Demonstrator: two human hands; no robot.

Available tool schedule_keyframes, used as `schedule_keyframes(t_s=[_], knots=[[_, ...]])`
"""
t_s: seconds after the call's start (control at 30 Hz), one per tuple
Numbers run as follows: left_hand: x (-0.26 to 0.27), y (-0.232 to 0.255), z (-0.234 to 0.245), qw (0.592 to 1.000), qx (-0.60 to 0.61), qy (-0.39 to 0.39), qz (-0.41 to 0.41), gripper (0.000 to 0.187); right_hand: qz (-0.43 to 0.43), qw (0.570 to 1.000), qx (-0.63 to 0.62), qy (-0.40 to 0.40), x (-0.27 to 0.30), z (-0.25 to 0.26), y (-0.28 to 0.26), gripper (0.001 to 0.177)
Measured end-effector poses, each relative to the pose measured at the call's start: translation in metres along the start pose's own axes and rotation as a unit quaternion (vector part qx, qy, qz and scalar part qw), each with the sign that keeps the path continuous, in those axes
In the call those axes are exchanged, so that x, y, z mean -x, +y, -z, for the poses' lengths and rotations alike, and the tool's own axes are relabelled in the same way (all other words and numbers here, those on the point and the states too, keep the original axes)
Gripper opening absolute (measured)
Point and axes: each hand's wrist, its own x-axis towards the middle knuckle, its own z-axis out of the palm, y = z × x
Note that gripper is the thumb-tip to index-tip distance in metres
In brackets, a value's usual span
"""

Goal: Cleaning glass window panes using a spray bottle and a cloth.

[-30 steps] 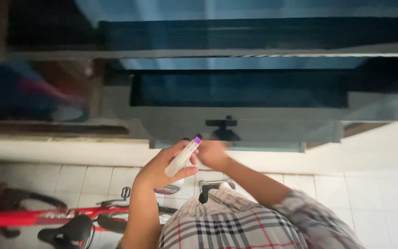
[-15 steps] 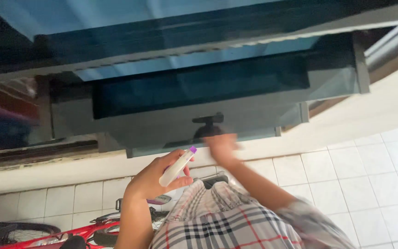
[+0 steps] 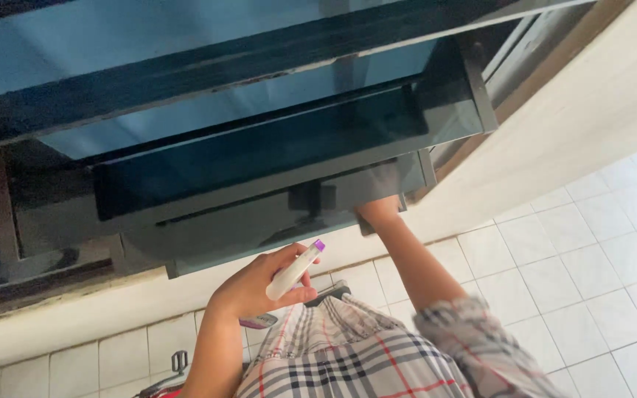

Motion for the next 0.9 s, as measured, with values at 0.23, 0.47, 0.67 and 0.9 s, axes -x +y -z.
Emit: schedule_keyframes(t_s=[0.23, 0.47, 0.67, 0.9], knots=[[-0.001, -0.008, 0.004, 0.995, -0.025, 0.022, -0.089, 0.049, -0.130, 0.974, -0.127, -0.133, 0.042, 0.136, -0.004, 0.052], [0.005, 0.001, 0.012, 0.984, 0.079, 0.121, -0.107, 0.038, -0.110, 0.850, -0.505, -0.105, 0.024, 0.247, 0.021, 0.061], [0.020, -0.001, 0.012, 0.973, 0.050, 0.132, -0.182, 0.037, -0.043, 0.994, -0.103, 0.012, -0.056, 0.163, -0.002, 0.048], [0.044, -0.008, 0.013, 0.965, 0.111, 0.169, -0.169, 0.042, -0.033, 0.990, -0.030, -0.133, -0.133, 0.026, -0.047, 0.066]])
